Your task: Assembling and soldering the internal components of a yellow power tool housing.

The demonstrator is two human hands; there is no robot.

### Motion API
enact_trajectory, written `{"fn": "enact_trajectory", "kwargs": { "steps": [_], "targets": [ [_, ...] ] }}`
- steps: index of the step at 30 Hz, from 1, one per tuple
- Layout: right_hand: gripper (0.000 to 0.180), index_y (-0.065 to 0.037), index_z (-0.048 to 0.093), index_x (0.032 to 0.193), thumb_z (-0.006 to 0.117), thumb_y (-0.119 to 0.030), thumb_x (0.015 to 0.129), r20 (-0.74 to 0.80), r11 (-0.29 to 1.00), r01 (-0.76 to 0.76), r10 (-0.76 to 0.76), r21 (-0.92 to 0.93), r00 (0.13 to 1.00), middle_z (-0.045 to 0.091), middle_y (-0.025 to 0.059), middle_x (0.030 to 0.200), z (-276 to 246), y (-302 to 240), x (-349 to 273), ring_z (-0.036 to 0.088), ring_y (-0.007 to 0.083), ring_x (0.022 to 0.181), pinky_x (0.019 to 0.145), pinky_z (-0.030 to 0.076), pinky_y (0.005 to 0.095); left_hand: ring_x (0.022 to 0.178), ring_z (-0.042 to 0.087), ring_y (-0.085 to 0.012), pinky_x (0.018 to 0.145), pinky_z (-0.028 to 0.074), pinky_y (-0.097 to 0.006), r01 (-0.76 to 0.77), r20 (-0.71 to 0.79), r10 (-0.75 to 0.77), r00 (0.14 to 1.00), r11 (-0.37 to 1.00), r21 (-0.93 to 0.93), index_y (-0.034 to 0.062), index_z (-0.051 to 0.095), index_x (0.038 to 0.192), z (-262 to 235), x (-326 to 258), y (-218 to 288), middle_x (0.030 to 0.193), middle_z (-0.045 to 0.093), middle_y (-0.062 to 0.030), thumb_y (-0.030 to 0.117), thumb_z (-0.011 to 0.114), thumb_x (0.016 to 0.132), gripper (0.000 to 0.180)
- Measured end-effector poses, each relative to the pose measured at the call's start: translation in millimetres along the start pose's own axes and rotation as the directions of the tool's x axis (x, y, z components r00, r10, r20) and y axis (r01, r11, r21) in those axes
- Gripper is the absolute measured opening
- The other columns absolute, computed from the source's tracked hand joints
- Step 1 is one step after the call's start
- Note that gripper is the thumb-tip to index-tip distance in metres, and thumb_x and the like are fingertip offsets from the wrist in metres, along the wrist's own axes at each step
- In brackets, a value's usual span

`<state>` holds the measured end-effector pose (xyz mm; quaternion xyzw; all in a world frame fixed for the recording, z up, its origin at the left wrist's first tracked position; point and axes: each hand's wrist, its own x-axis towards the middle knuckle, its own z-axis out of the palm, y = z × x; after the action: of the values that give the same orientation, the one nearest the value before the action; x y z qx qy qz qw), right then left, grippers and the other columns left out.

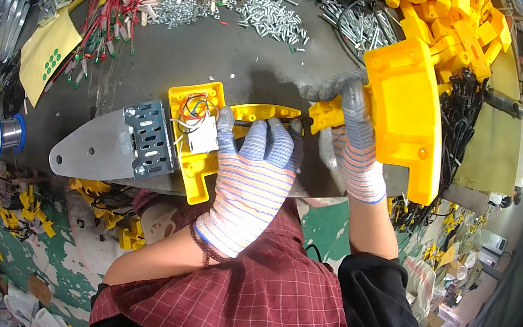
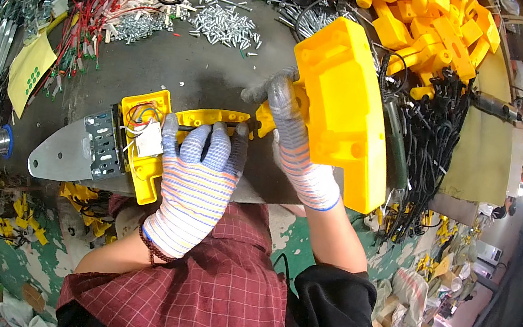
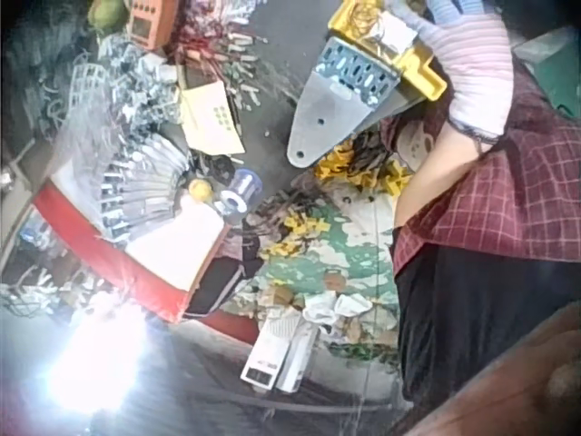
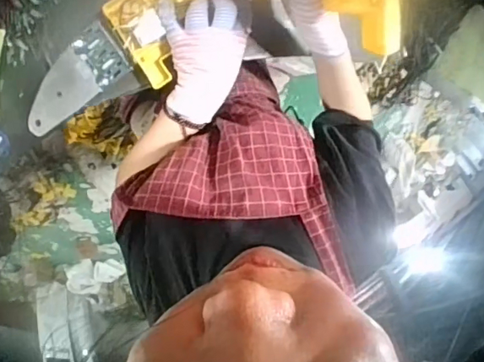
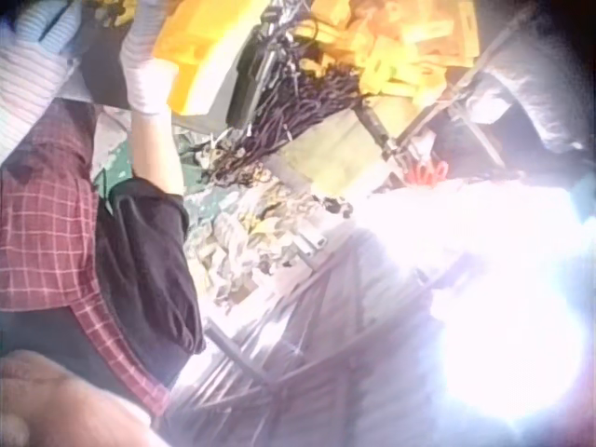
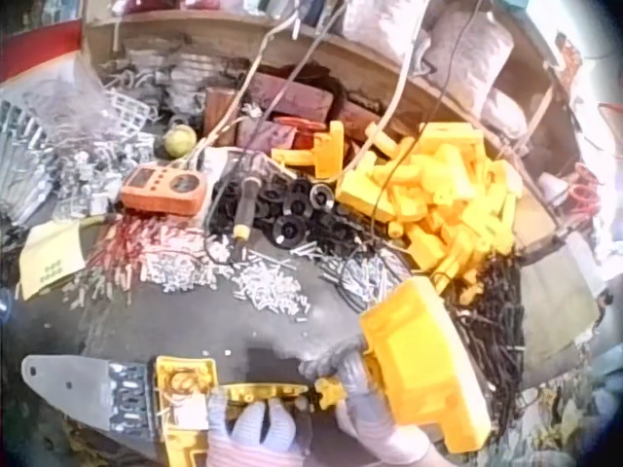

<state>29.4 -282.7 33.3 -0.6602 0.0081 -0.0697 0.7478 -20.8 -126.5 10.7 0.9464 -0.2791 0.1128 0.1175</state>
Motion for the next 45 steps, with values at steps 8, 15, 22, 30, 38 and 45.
{"fn": "enact_trajectory", "kwargs": {
  "steps": [8,15,22,30,38,45],
  "targets": [
    [0.023,-0.007,0.059,0.100,0.064,-0.030,0.098,-0.063,0.946,-0.037,0.018,-0.323,0.998,0.063,0.0045,0.080,15.9,1.3,2.3,0.062,0.0145,0.076,0.072,0.051,0.0319,0.109,0.053,-0.0334,0.101,0.035,-0.073,0.014,-0.041,-0.016,0.999,0.999,-0.046,0.0008,0.058,0.125,4.8,1.2,0.3,0.118,0.050,-0.0196,0.020,0.059,0.085,0.044],
    [0.064,0.002,0.047,0.138,0.078,-0.012,0.084,0.085,0.721,-0.007,0.092,-0.693,0.992,0.060,0.0151,0.132,30.5,-3.1,-24.5,0.061,0.0227,0.120,0.103,0.046,0.0341,0.124,0.048,-0.0385,0.101,0.030,-0.077,0.115,-0.031,-0.139,0.990,0.908,-0.403,0.0045,0.050,0.135,18.8,-7.3,2.3,0.129,0.048,-0.0232,0.025,0.052,0.092,0.048],
    [0.059,-0.005,0.049,0.126,0.083,-0.009,0.078,0.273,0.748,0.044,0.186,-0.662,0.944,0.064,0.0089,0.119,43.2,-1.8,-6.4,0.063,0.0172,0.109,0.097,0.048,0.0322,0.120,0.055,-0.0259,0.108,0.041,-0.046,0.139,0.000,-0.148,0.989,0.929,-0.343,0.0068,0.049,0.133,45.8,-21.1,9.5,0.126,0.058,-0.0109,0.031,0.050,0.101,0.041],
    [0.044,-0.003,0.062,0.112,0.070,-0.016,0.070,0.428,0.730,0.273,0.030,-0.627,0.904,0.066,0.0208,0.097,42.1,7.8,-3.3,0.064,0.0416,0.092,0.084,0.052,0.0440,0.084,0.062,-0.0227,0.075,0.053,-0.038,-0.313,-0.123,0.288,0.950,0.890,-0.333,0.0036,0.067,0.094,-20.3,-42.9,-22.1,0.085,0.062,-0.0083,0.022,0.058,0.086,0.022],
    [0.040,-0.002,0.063,0.114,0.066,-0.013,0.075,0.519,0.652,0.395,-0.004,-0.647,0.855,0.065,0.0210,0.096,40.7,4.5,-11.8,0.062,0.0406,0.090,0.081,0.049,0.0441,0.105,0.062,-0.0280,0.098,0.046,-0.051,-0.195,-0.312,0.143,0.939,0.970,-0.142,0.0154,0.055,0.106,-54.3,-91.8,-106.8,0.115,0.062,-0.0100,0.020,0.067,0.080,0.029],
    [0.024,-0.004,0.061,0.105,0.062,-0.016,0.084,0.629,0.422,0.601,-0.088,-0.679,0.772,0.063,0.0184,0.092,52.6,4.9,5.6,0.059,0.0393,0.085,0.075,0.048,0.0447,0.114,0.058,-0.0344,0.104,0.040,-0.059,-0.296,-0.356,0.224,0.907,0.942,-0.159,0.0189,0.056,0.110,-35.5,-84.8,-110.1,0.120,0.060,-0.0109,0.019,0.068,0.081,0.032]
  ]
}}
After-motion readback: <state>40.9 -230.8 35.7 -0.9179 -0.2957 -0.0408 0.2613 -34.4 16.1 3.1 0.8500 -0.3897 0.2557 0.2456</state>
